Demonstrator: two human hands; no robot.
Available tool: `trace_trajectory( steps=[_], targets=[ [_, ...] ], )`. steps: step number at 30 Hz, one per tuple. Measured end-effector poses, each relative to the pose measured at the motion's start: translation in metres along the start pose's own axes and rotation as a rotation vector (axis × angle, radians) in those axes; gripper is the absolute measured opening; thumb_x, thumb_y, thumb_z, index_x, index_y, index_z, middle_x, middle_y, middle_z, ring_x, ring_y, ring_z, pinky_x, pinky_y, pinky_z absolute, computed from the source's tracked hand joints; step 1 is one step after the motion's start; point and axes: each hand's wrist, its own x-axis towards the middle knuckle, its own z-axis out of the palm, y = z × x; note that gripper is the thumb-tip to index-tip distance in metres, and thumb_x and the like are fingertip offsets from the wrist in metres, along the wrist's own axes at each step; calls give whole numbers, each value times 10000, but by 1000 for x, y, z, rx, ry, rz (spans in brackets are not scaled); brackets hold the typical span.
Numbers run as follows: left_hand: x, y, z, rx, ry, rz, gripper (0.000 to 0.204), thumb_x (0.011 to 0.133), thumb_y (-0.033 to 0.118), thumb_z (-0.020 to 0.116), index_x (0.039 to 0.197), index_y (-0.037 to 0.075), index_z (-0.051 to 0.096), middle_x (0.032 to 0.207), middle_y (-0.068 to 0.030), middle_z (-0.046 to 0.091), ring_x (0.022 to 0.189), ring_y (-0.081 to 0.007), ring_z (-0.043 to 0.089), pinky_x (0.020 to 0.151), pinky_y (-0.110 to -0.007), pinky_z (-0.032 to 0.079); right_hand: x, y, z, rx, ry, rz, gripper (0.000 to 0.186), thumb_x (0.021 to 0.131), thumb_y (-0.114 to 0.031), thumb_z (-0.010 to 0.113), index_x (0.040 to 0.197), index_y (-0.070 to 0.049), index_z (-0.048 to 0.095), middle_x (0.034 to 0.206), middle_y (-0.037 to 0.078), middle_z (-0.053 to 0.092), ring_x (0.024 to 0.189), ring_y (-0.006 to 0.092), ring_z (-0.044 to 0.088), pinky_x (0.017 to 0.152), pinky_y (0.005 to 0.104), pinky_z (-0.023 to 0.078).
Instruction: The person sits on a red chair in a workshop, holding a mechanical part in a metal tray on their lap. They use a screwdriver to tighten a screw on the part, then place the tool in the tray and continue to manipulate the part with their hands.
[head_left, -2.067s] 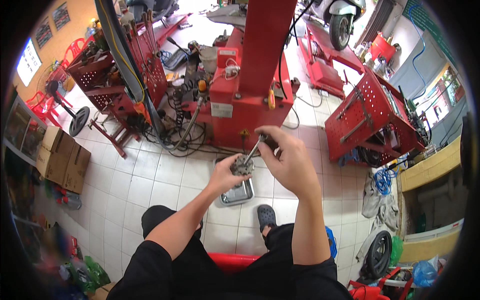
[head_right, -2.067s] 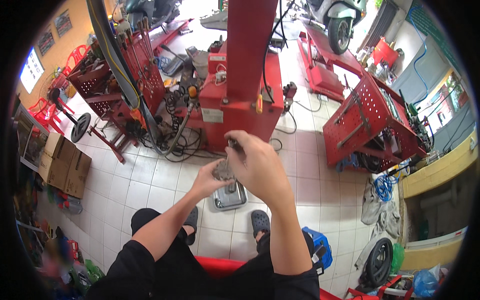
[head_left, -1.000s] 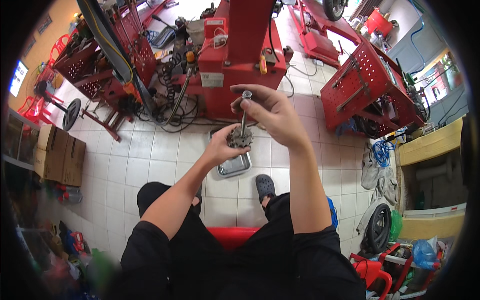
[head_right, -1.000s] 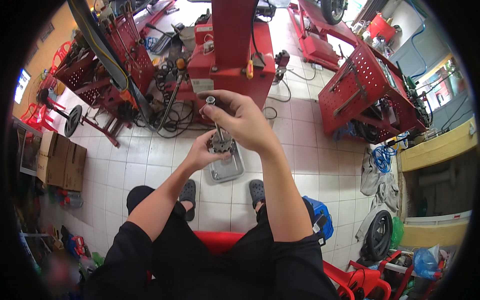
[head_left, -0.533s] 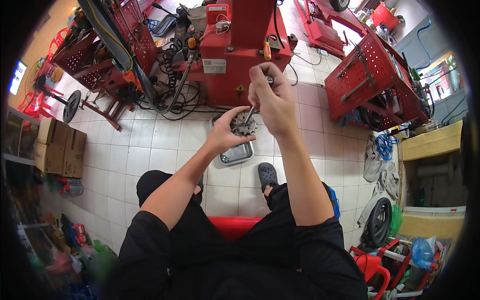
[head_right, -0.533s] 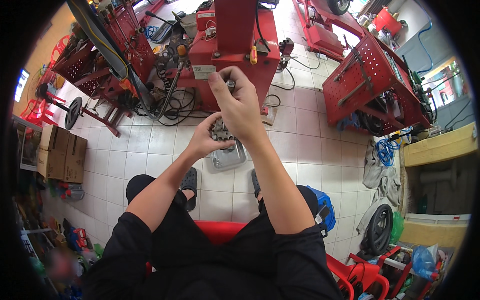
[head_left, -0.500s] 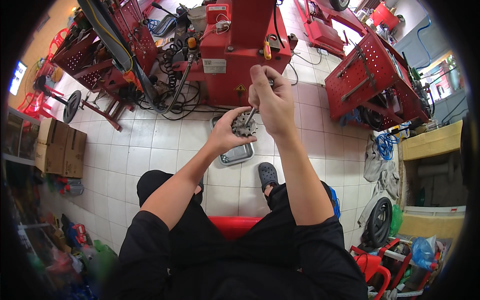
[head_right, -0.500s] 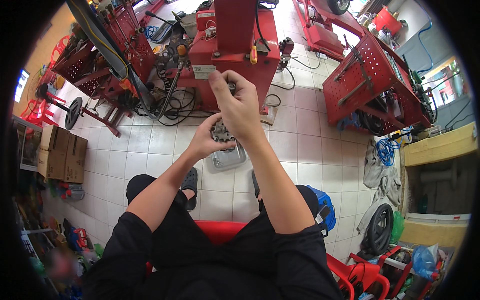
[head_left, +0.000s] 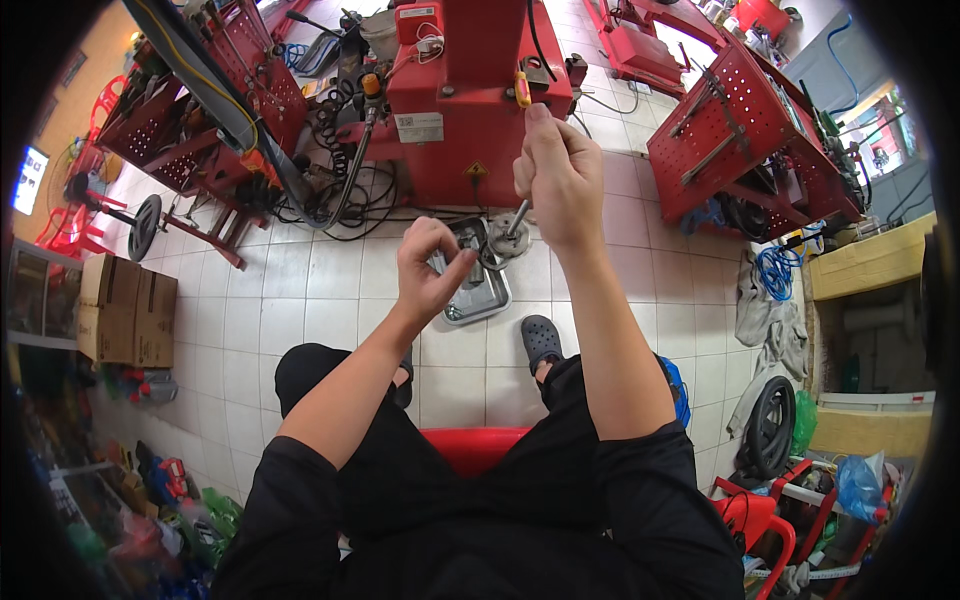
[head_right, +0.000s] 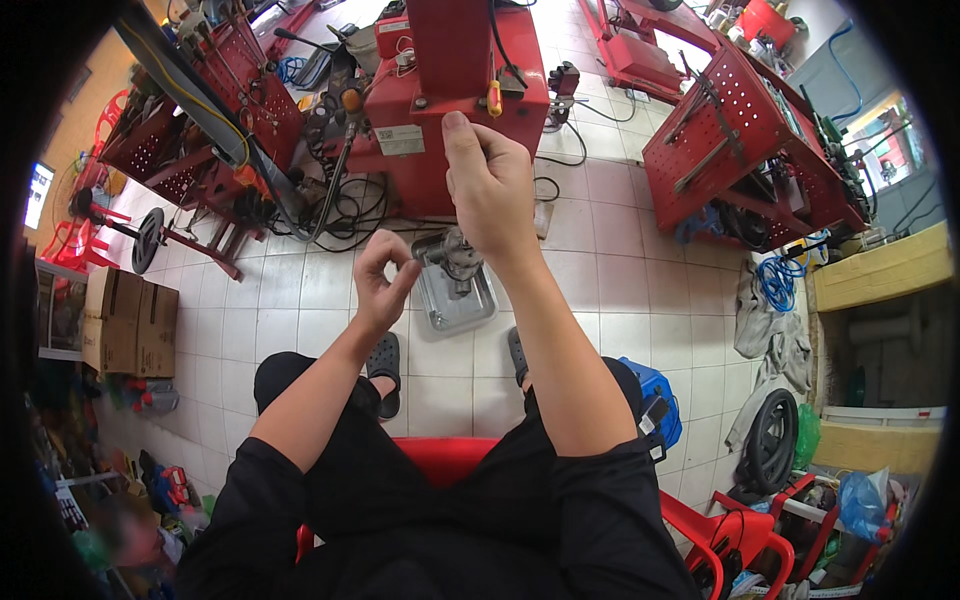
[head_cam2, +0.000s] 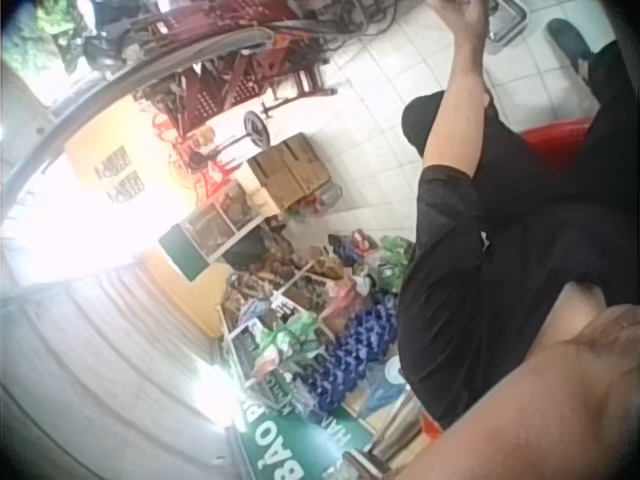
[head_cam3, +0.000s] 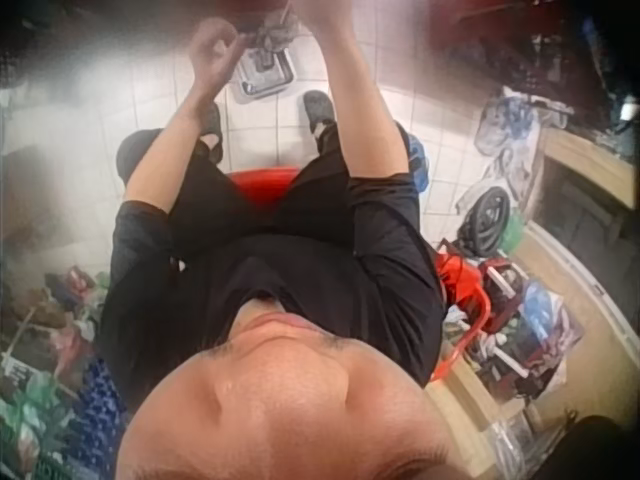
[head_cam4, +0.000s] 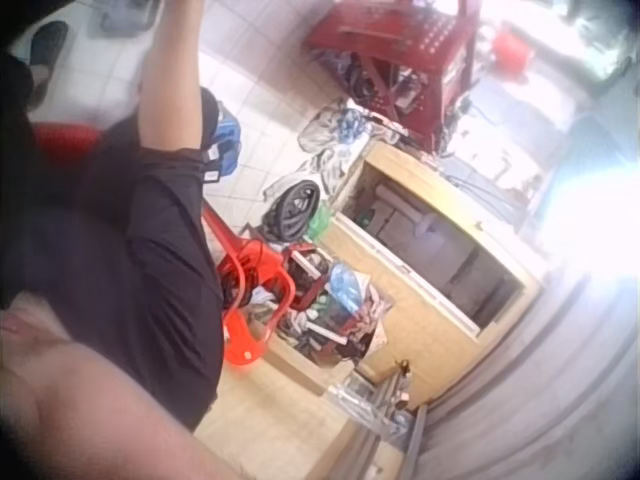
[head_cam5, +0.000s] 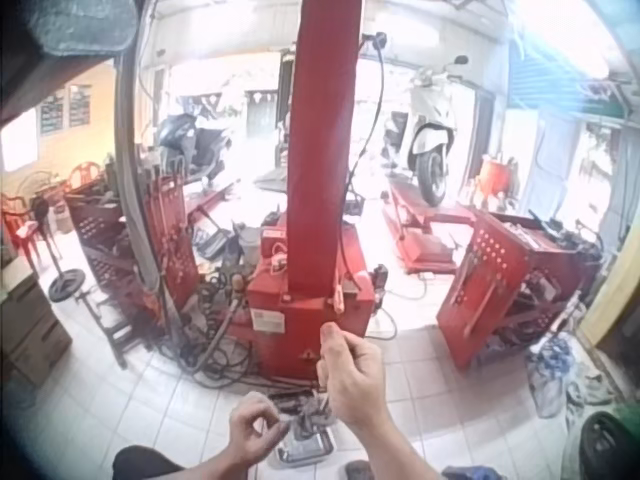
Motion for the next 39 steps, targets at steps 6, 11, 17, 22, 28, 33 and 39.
trace_trajectory(
  steps=[6, 11, 17, 22, 28, 33, 39],
  targets=[
    [14, 2, 6, 36, -258, -115, 864, 564, 276, 832, 1286, 23, 430, 1147, -133, 559, 1101, -268, 525, 990, -362, 381, -4, -2, 3, 37, -164, 108, 394, 967, -289, 508, 634, -87, 449, 520, -92, 295, 432, 4, 244, 388, 235, 174],
    [12, 2, 4, -123, -472, -324, 822, 573, 298, 832, 1251, 1, 474, 1158, -130, 587, 1088, -231, 544, 976, -339, 390, -11, -4, 12, 149, -339, 229, 380, 965, -273, 511, 636, -92, 451, 529, -95, 301, 450, 10, 236, 406, 243, 188],
    [7, 11, 4, -169, -478, -458, 809, 580, 308, 841, 1244, -10, 507, 1124, -145, 610, 1082, -228, 559, 956, -322, 405, -11, -3, 14, 159, -247, 184, 380, 961, -260, 522, 627, -97, 439, 530, -96, 294, 439, 5, 226, 388, 238, 155],
    [-8, 2, 3, -130, -259, -196, 434, 730, 199, 746, 1080, -13, 600, 1155, -198, 601, 1094, -273, 562, 951, -359, 413, -3, -4, -2, 88, -108, 49, 401, 960, -270, 525, 608, -102, 429, 503, -94, 296, 421, 0, 230, 379, 232, 153],
    [-1, 3, -7, -145, -14, -163, 199, 859, 113, 617, 714, 24, 514, 1021, -97, 627, 859, -154, 547, 802, -286, 419, 3, -6, -10, -26, -101, 2, 412, 962, -281, 522, 600, -106, 428, 496, -96, 298, 419, 0, 236, 381, 231, 148],
    [12, 9, 2, -30, -214, -179, 546, 723, 162, 755, 1195, 30, 513, 1148, -103, 561, 1065, -186, 520, 918, -319, 385, 1, -5, -8, 100, -158, 107, 399, 960, -261, 525, 603, -109, 431, 500, -96, 293, 420, 6, 226, 385, 241, 147],
    [10, 7, 9, -237, -432, -391, 840, 601, 267, 843, 1293, 3, 446, 1199, -131, 560, 1141, -227, 514, 996, -337, 367, -6, -8, 4, 170, -289, 233, 364, 942, -236, 554, 616, -96, 471, 512, -99, 299, 432, 12, 229, 393, 244, 156]
  ],
)
